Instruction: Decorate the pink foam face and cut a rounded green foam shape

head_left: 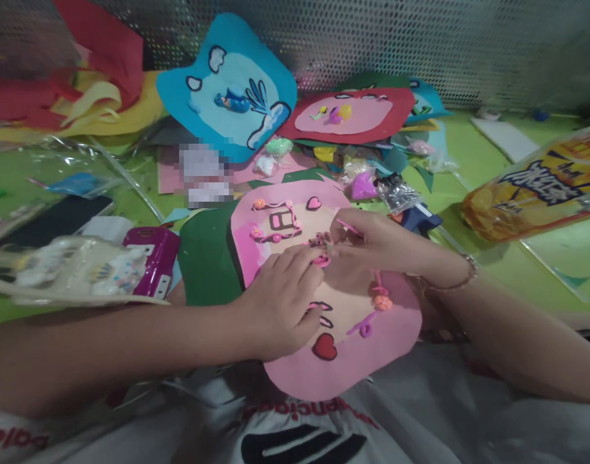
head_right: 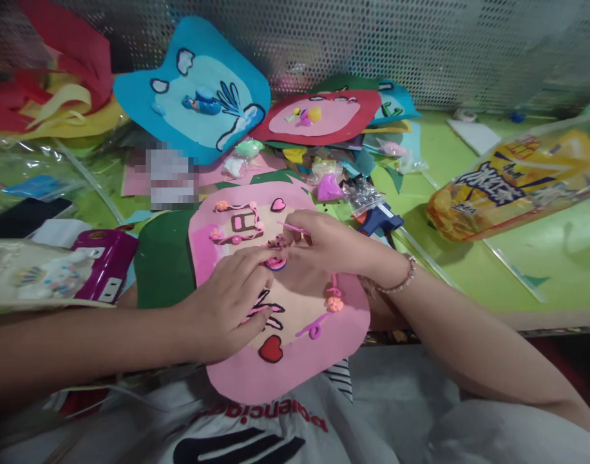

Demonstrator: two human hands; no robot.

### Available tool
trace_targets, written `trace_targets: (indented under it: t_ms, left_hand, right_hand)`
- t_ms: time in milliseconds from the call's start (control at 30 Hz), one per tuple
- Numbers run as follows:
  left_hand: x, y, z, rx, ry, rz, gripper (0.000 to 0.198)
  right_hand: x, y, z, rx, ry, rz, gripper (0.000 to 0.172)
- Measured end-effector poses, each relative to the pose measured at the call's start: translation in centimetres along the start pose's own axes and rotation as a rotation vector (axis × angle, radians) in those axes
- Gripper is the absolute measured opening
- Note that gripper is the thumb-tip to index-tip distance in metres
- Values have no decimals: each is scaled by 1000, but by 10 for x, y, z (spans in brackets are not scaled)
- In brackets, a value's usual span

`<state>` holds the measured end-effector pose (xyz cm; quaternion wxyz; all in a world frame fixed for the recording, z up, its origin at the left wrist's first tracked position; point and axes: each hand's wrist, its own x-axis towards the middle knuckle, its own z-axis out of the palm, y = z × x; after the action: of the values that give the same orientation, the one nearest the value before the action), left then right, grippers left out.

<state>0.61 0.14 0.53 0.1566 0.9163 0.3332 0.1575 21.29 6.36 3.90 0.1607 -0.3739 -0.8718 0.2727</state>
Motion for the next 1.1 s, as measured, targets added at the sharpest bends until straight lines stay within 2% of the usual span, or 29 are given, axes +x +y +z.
trace_targets:
  t_ms: [267,500,733,867,1100]
  left_hand:
    - [0,1,0,2,4,-7,26]
    - [0,1,-1,5,-22,-16,25]
    - [1,2,-2,-22,-29,-28,22]
    - [1,2,-3,-38,-26,-37,19]
    - [-1,3,-2,-33,4,-38,20]
  right_hand:
    - [1,6,12,-25,6,-37,15]
    - [4,-1,15,4,2,93,11]
    - [6,-3,11,72,-34,217,19]
    - [4,0,3,148,-15,196,21]
    - [3,2,7,28,-1,149,21]
